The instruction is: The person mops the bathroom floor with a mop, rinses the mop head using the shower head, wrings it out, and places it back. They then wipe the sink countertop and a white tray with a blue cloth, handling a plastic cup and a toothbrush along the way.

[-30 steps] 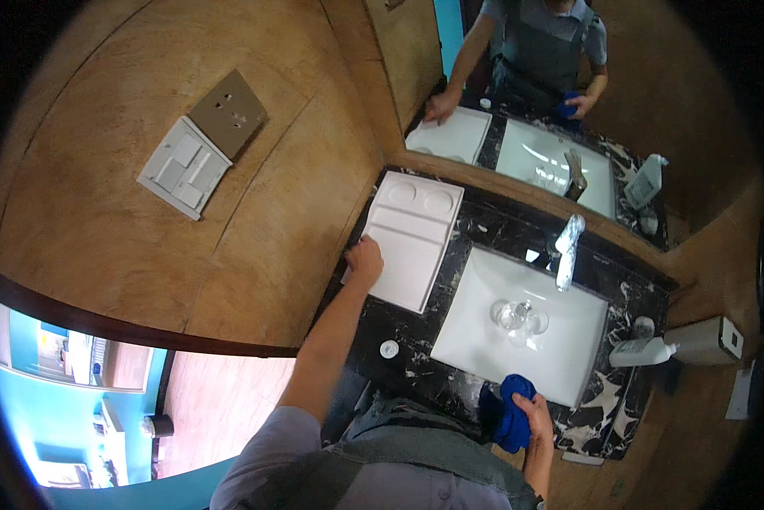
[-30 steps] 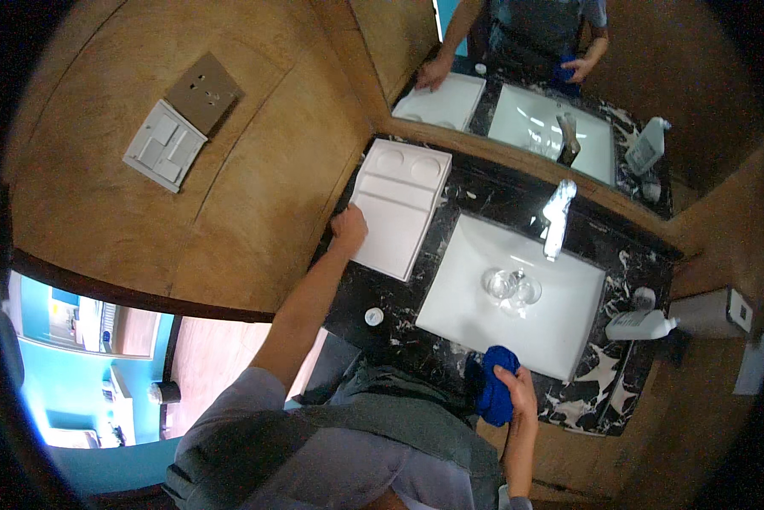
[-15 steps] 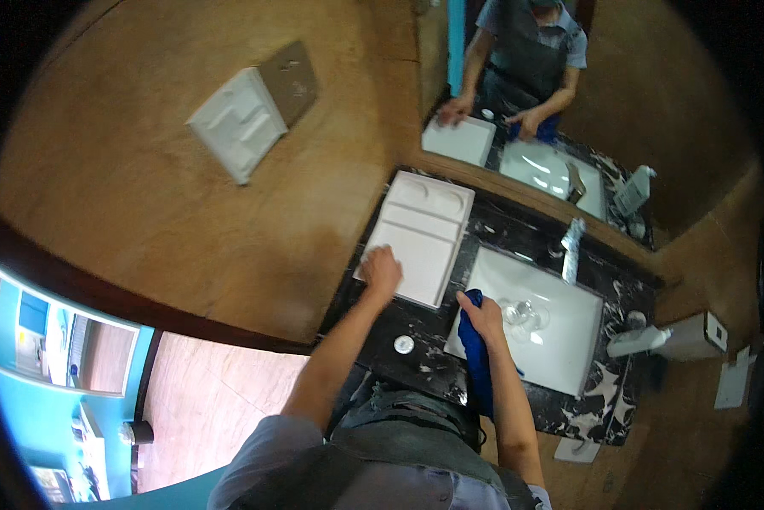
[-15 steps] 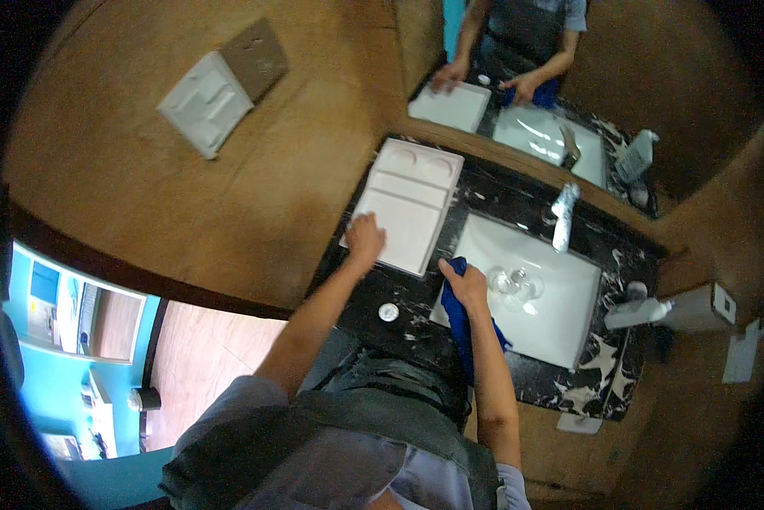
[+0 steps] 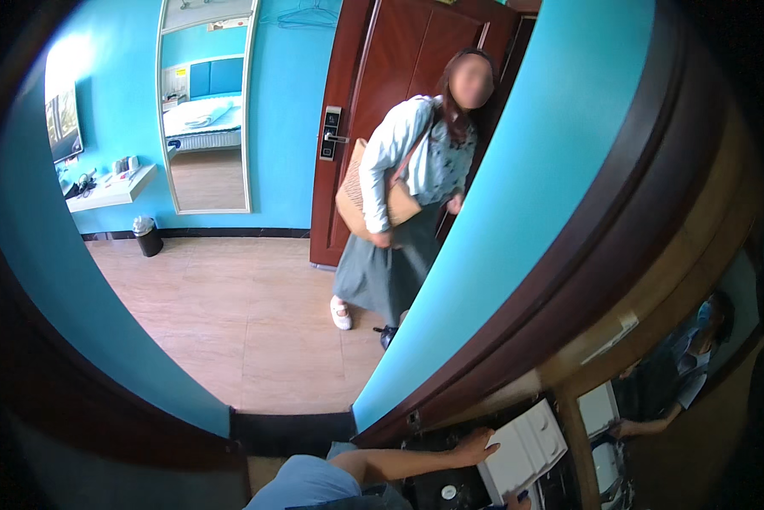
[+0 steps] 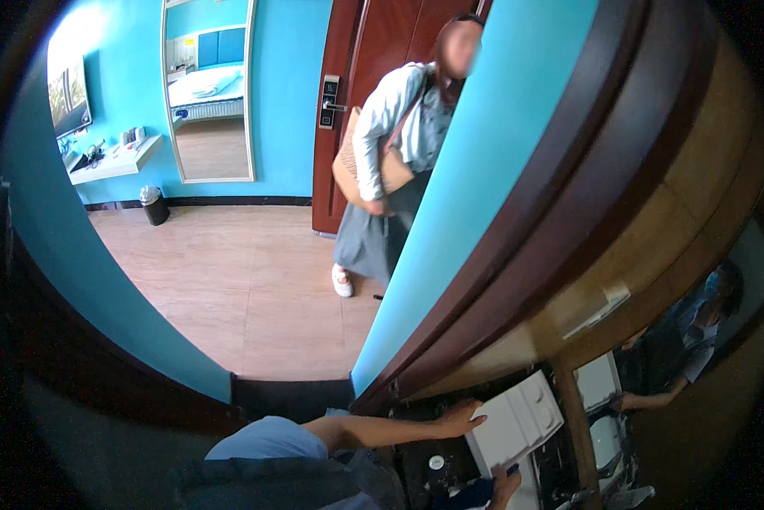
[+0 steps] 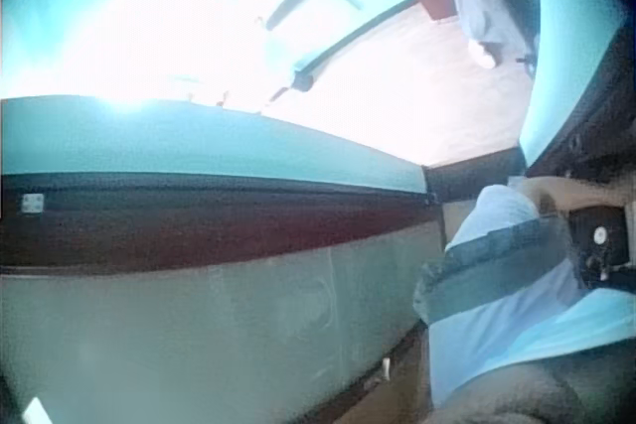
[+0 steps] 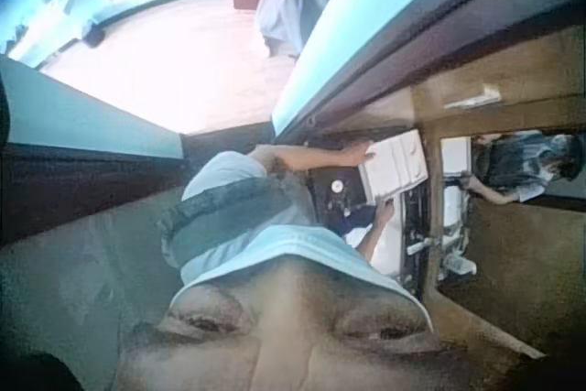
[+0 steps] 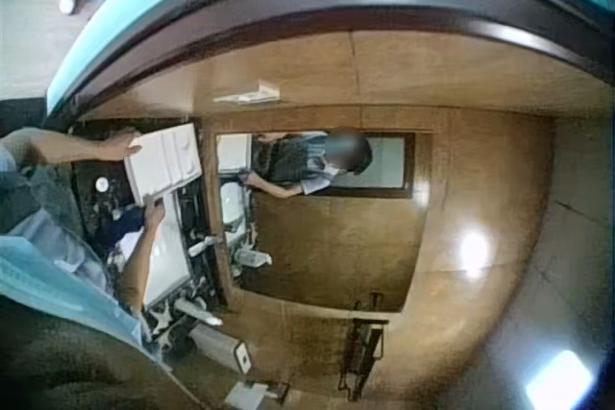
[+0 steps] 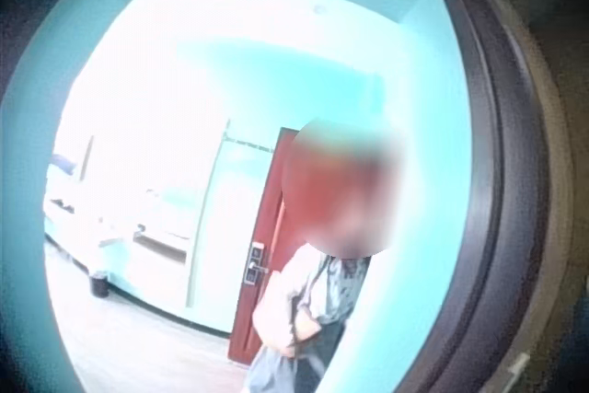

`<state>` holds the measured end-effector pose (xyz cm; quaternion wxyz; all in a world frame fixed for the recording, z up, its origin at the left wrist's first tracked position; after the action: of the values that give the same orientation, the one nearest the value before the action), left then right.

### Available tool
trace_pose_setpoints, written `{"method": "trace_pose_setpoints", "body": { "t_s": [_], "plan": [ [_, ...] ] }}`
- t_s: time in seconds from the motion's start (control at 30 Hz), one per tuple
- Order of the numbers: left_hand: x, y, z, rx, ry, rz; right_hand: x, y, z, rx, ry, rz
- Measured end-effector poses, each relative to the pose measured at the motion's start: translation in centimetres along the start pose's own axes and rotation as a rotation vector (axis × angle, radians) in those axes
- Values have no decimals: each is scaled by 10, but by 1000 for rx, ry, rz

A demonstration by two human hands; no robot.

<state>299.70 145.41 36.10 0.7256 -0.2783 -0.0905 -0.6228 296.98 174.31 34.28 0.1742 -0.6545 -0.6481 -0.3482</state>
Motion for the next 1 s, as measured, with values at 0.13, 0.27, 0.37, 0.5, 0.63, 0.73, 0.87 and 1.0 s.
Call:
{"method": "trace_pose_setpoints", "body": {
  "t_s": [0.13, 0.27, 0.37, 0.5, 0.63, 0.73, 0.87, 1.0],
  "plan": [
    [-33, -17, -25, 340, 378, -113, 38, 43, 0, -9, 281, -197],
    [-77, -2, -2, 554, 884, -401, 74, 102, 7, 7, 87, -240],
    [-95, 11, 39, 484, 1211, -473, 98, 137, 14, 138, 10, -151],
    [-114, 31, 66, 483, 1310, -346, 120, 159, 38, 13, 107, -140],
    [-102, 40, 94, 159, 978, -244, 181, 203, 9, 399, 117, 403],
    [-103, 60, 89, 616, 1251, -140, 196, 216, 61, -75, 364, 30],
    [-79, 56, 104, 471, 1180, -10, 236, 232, 102, 17, 451, 199],
    [-95, 69, 107, 494, 1123, 8, 194, 226, 168, 5, 741, 96]
  ]
}}
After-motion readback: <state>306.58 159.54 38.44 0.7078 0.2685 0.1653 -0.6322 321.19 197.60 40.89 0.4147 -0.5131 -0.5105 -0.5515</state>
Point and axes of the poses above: each hand's wrist, its own y-axis away from the middle knuckle, its own x-axis out of the back of the hand, z = x × y, the point moved 8 cm from there along -y, towards the middle knuckle, and after that the axes turned 12 degrees about -x, right-handed, at the moved point
